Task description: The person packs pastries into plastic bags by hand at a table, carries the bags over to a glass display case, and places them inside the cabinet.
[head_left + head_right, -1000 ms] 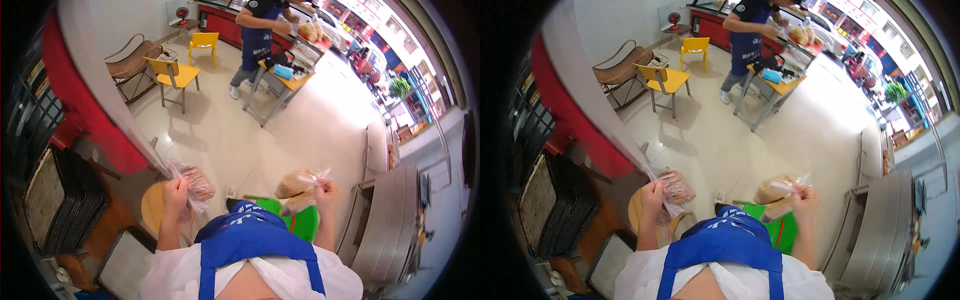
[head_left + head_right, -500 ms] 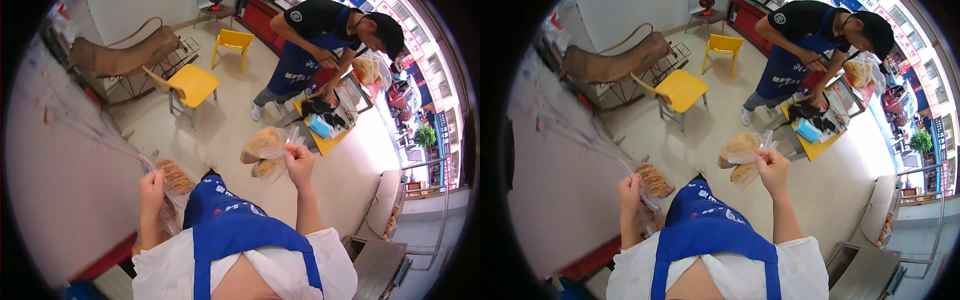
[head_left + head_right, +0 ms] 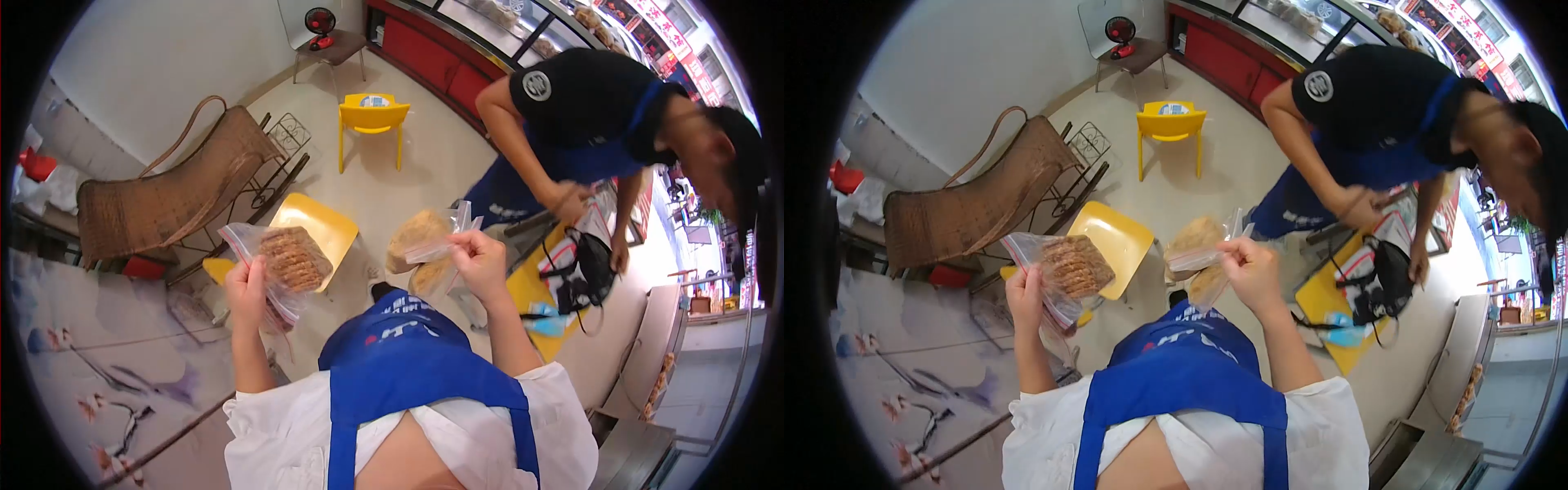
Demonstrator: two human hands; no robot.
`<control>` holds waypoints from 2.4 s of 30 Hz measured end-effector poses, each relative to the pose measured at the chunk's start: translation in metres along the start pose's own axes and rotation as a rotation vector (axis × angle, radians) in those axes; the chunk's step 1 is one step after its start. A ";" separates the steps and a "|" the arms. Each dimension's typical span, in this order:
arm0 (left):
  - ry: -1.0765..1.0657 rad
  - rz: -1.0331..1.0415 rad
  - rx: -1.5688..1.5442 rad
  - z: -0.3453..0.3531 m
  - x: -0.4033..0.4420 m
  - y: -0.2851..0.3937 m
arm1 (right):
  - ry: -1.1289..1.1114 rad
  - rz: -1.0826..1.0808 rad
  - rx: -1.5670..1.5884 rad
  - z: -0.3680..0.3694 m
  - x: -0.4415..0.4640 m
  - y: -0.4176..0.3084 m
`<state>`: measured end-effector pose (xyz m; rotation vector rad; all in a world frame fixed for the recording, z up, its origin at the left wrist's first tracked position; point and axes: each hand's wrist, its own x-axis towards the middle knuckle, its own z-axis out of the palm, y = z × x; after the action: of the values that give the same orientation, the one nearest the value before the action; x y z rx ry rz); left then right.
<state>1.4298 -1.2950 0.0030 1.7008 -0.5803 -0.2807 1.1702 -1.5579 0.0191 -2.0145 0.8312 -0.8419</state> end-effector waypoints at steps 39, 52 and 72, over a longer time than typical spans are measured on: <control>-0.616 0.028 0.098 0.736 0.800 -0.029 | -0.342 0.146 0.500 -0.040 0.821 0.247; -1.217 -0.376 -0.410 0.773 0.966 -0.008 | -1.105 0.264 0.657 0.002 1.056 0.252; -0.847 -0.314 -0.355 0.665 1.205 -0.095 | -0.571 -0.676 -0.923 0.378 1.632 0.409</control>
<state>2.1419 -2.4740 -0.0767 1.2708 -0.8066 -1.2878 2.2832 -2.8721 -0.0630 -3.2249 0.1640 -0.1207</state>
